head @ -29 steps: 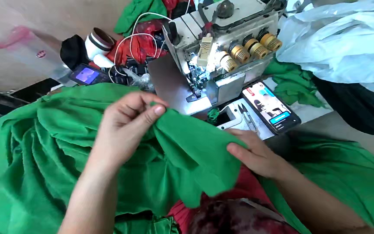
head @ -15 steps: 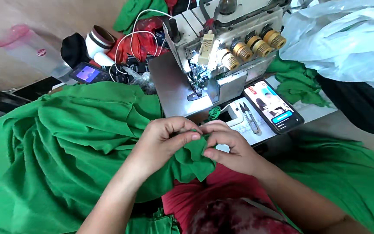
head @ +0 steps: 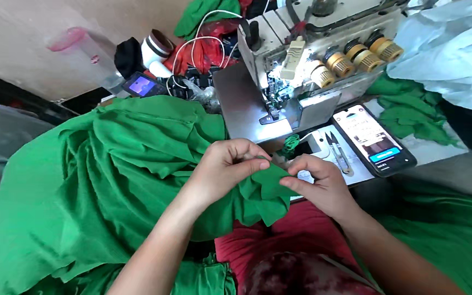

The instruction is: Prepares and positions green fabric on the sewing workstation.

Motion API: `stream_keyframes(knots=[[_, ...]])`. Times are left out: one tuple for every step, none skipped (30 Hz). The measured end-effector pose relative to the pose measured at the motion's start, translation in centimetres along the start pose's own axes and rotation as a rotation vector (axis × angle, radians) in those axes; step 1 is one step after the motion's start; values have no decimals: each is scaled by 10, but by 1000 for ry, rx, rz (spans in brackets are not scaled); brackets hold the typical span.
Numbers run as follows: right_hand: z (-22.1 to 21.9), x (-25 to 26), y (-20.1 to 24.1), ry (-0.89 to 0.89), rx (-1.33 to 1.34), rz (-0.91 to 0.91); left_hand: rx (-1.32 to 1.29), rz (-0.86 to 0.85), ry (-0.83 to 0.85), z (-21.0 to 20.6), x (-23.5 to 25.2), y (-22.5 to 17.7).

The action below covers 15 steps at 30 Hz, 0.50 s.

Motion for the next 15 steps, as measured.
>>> stream_keyframes(knots=[[1,0,-1,-6,-5,8,-12,-1,4,0,0,0],[2,1,-1,-8,-5,17,-20,-4,7,1,0,0],[2,1,-1,-10,-5,26,-24,-7,10,0,-1,0],[2,1,-1,-12,-2,33,-23,-9,14,0,-1,0],[2,1,0,-13,1,37,-22,-13,18,0,-2,-1],[2,1,1,-13,2,38,-19,-17,21,0,-2,-1],[2,1,2,-10,6,38,-15,-18,23,0,-2,-2],[3,1,3,-7,16,39,-15,-23,24,0,-2,-2],[3,1,4,-5,29,40,-14,-29,21,1,-2,-3],[2,1,5,0,40,42,-16,-36,15,1,-2,-4],[2,0,7,9,49,41,-25,-48,6,2,-3,-5],[2,0,8,25,55,40,-39,-64,-2,2,-3,-7],[3,0,8,45,54,41,-50,-87,-9,3,-3,-9],[3,-1,9,65,50,46,-59,-116,-12,5,-4,-13],[4,-1,8,90,37,50,-64,-142,-13,6,-4,-17]])
Point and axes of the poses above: each hand's wrist, its own x-axis towards the middle knuckle, its own z-axis out of the back of the hand, y = z × x, the point moved 2 cm from there along x, towards the middle knuckle, and after that the axes turned 5 degrees about -z, right-handed, at the moved point
